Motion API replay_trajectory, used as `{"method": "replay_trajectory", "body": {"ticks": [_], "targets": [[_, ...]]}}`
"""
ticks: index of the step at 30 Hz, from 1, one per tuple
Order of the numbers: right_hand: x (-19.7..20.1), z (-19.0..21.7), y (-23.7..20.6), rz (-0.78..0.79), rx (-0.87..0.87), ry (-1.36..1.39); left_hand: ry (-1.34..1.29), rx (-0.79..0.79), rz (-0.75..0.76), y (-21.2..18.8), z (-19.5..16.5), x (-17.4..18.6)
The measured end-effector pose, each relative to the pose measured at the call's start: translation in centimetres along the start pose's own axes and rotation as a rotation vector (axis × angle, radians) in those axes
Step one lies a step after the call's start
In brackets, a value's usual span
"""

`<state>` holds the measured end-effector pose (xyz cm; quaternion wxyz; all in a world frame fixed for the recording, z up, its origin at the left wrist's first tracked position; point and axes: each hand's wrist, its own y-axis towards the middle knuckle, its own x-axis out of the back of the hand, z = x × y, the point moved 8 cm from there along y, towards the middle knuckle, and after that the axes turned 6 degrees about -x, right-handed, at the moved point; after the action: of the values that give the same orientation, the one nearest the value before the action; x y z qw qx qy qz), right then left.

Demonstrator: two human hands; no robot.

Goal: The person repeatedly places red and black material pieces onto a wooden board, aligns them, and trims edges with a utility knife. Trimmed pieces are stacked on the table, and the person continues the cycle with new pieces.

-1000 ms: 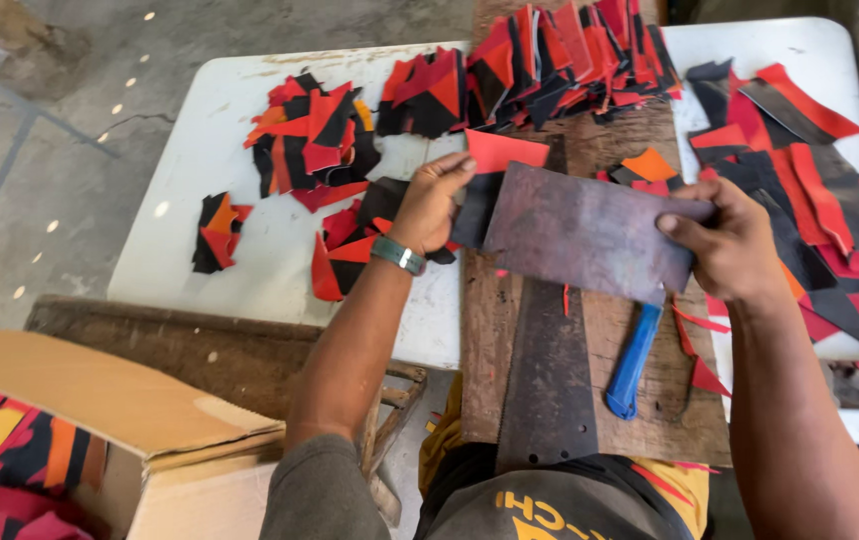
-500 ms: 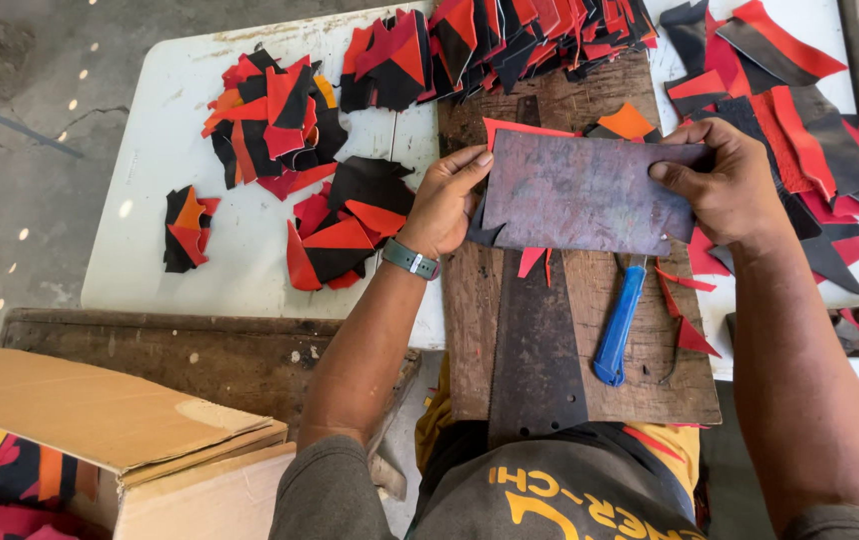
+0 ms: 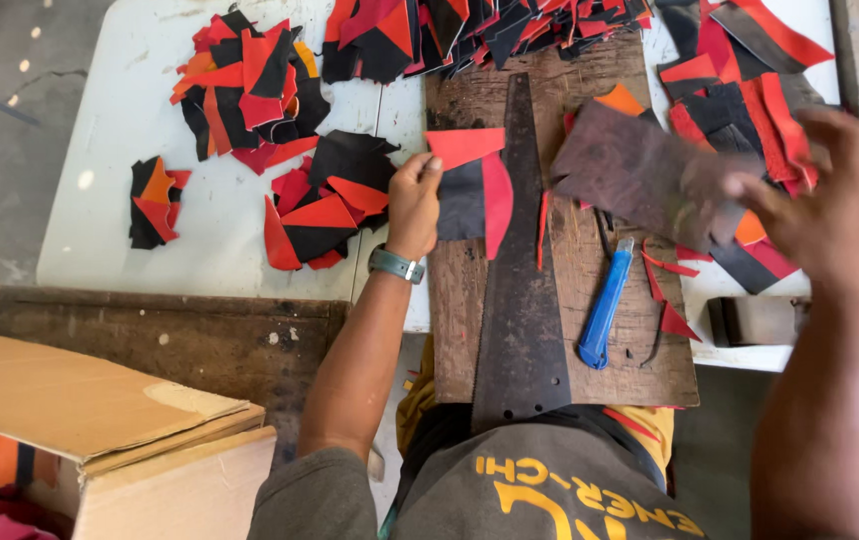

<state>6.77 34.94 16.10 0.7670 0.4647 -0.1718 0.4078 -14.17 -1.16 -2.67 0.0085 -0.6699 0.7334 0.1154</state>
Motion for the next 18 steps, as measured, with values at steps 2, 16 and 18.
{"method": "replay_trajectory", "body": {"ticks": [2,16,18], "targets": [[-2.1,-1.7,-5.5,0.383,-0.613,0.409,0.104,-0.062,-0.031,-0.3,-0.4,1.8],[-9.4,7.6,-26.4,0.839,-1.603,0.947,0.490,-0.022,0.030,-3.9,-1.7,1.5],[-9.4,7.7,-26.8,0.814,-1.606,1.015,0.557,-0.030,0.038,-4.5,-2.0,1.2]]}}
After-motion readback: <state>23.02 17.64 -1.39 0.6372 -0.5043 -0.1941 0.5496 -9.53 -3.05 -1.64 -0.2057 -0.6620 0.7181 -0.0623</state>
